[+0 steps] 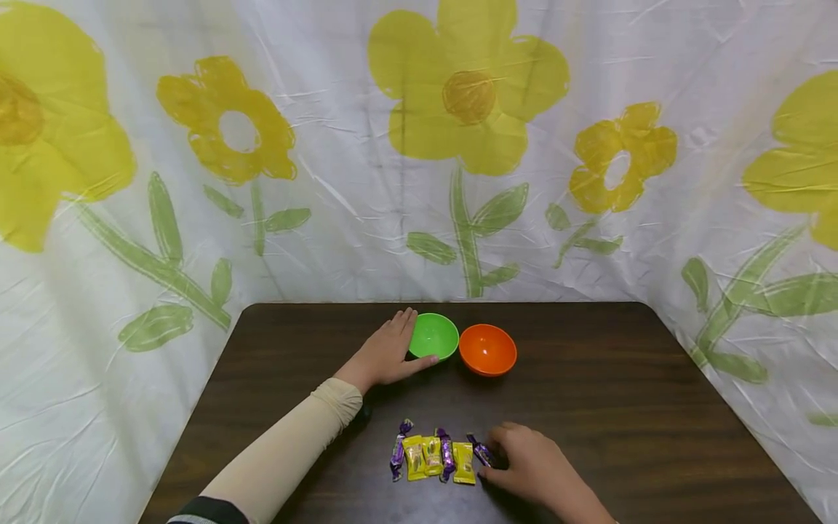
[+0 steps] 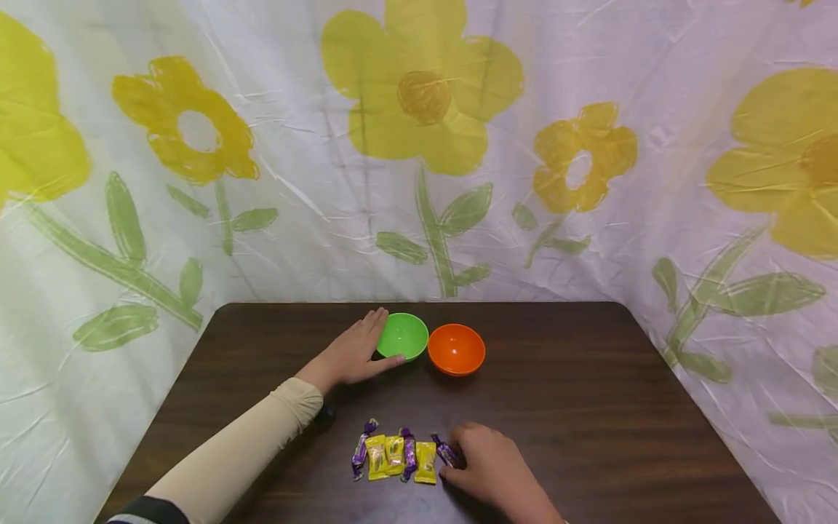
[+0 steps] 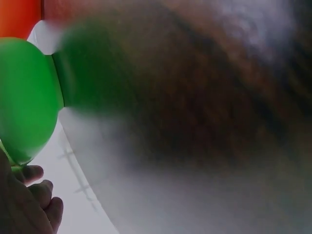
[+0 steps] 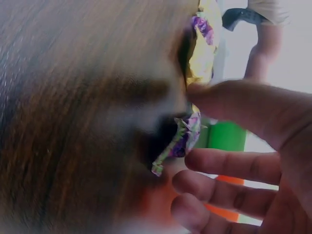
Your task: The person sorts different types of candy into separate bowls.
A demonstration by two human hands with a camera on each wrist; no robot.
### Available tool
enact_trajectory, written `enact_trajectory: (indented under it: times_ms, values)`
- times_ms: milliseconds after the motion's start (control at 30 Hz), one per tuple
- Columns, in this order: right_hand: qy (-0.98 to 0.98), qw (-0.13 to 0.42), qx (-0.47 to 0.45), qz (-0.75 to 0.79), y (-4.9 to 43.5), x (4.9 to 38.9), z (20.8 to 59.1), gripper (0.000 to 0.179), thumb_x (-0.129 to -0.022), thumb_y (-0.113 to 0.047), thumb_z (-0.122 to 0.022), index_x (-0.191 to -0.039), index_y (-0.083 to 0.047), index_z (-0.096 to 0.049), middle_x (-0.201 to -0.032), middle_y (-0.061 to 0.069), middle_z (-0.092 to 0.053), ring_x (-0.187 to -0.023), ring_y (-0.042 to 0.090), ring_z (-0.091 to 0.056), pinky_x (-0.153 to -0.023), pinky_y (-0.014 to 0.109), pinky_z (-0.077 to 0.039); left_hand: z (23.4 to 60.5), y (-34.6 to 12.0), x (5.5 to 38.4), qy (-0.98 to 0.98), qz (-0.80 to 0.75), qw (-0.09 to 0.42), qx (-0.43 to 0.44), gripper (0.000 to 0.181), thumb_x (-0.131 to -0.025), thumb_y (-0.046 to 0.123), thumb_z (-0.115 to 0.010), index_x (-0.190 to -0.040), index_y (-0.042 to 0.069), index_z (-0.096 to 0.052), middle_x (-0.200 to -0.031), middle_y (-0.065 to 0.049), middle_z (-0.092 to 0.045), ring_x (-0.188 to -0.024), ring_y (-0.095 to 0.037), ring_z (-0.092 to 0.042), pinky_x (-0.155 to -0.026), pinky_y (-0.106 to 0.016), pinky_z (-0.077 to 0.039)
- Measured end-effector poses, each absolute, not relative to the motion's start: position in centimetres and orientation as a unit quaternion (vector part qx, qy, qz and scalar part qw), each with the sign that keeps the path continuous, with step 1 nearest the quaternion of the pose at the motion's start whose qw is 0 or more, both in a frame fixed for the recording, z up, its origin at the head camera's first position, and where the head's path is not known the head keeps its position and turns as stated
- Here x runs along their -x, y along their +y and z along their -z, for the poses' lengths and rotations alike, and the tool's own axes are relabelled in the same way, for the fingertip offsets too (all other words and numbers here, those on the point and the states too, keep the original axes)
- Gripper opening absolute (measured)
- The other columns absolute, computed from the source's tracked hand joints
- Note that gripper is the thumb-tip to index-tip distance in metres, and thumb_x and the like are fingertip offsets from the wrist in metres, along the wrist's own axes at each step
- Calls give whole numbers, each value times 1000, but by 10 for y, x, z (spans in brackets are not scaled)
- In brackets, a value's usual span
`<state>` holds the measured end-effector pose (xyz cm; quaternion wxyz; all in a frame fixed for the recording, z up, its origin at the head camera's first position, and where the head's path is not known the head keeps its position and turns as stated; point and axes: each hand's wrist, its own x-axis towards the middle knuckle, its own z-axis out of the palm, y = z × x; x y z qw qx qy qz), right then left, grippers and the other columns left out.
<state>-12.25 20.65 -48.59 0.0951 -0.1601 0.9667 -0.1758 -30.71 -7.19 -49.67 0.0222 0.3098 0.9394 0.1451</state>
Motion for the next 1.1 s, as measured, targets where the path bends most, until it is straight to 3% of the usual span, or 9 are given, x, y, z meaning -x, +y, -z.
enact_trajectory:
  times_ms: [367,533,800,933,1100]
  values:
    - [975,42,180,121,208,131,479,20,-83,-25,-86,-80,-27,-67,-72,-17,-51,-60,2,-43,-52,25,-37,499,-70,308,942,-130,33,-307,105,-104,74,-38,-168,-5,-13,-177,-24,-16,-166,-36,-15,-134,-50,-21]
    - [977,-17,160,138,211,145,464,17,-84,-26,-87,-84,-26,-70,-75,-16,-55,-63,0,-45,-54,22,-40,500,-69,308,943,-126,30,-308,105,-104,76,-37,-168,-5,-15,-176,-24,-17,-166,-36,-15,-134,-50,-21]
    - [965,-86,150,196,200,201,439,13,-90,-30,-85,-97,-21,-78,-89,-6,-72,-72,6,-59,-61,28,-51,500,-69,308,948,-110,21,-297,104,-104,75,-39,-168,-4,-16,-177,-21,-18,-166,-33,-16,-134,-48,-21]
    - [967,-91,147,187,188,233,436,18,-92,-32,-82,-104,-19,-81,-98,-3,-74,-77,13,-66,-65,37,-57,501,-66,309,945,-111,19,-307,104,-104,75,-37,-168,-4,-16,-176,-22,-18,-166,-34,-15,-134,-48,-22]
    - [968,-80,155,182,170,267,439,30,-97,-36,-77,-117,-14,-79,-108,5,-73,-91,23,-71,-79,48,-60,500,-66,310,946,-101,20,-306,104,-104,76,-36,-168,-3,-16,-176,-22,-19,-166,-34,-16,-134,-47,-23]
